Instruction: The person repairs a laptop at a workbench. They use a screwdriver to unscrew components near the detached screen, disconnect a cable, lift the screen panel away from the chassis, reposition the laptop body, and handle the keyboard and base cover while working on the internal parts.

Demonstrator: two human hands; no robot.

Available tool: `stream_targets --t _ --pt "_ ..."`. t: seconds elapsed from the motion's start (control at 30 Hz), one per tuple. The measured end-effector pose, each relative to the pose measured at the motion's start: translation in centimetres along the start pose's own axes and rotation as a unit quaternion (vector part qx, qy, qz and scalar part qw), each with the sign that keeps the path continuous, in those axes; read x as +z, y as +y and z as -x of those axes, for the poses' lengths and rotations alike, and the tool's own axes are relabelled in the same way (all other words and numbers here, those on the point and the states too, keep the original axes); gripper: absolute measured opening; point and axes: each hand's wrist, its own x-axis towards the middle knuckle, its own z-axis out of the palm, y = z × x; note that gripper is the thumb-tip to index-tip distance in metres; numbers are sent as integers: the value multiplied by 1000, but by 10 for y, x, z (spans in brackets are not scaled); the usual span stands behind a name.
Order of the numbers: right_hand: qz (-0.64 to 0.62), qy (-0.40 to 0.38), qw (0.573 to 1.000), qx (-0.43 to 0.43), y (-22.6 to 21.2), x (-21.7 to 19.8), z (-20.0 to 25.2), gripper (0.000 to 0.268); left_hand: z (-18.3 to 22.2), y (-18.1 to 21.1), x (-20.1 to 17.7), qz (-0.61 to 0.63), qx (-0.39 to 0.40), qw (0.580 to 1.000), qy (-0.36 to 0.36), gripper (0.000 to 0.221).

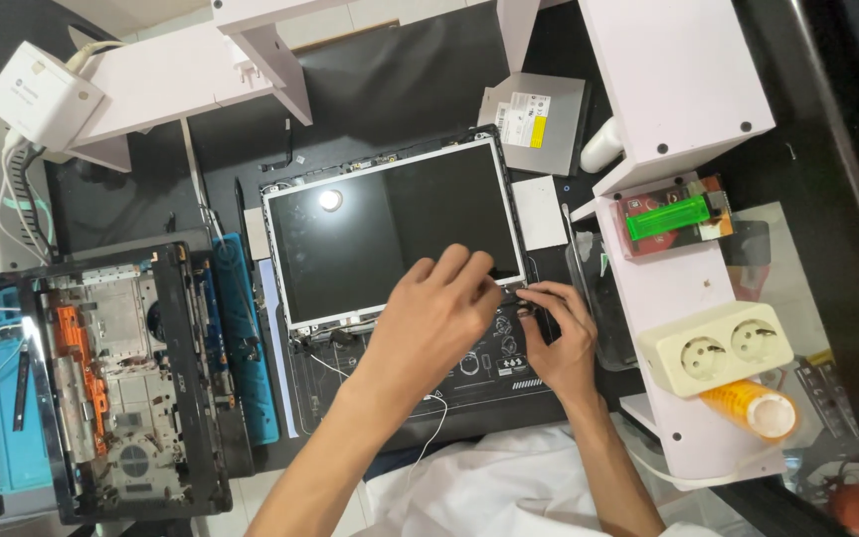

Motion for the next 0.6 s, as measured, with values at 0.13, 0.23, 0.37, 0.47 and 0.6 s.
stream_targets --t 0.13,0.23,0.37,0.47,0.6 --pt "16 7 1000 -17 25 6 8 29 -16 14 7 -14 34 999 10 11" --pt "41 -1 999 -11 31 8 11 26 -27 17 14 -40 49 998 12 7" --pt "35 -4 999 3 28 8 10 30 -40 16 17 -69 54 995 -37 7" --pt "44 -3 999 -3 32 8 11 33 -43 19 21 -77 42 992 -89 6" --pt "36 -8 999 -2 31 8 11 32 -43 22 23 -70 13 995 -70 9"
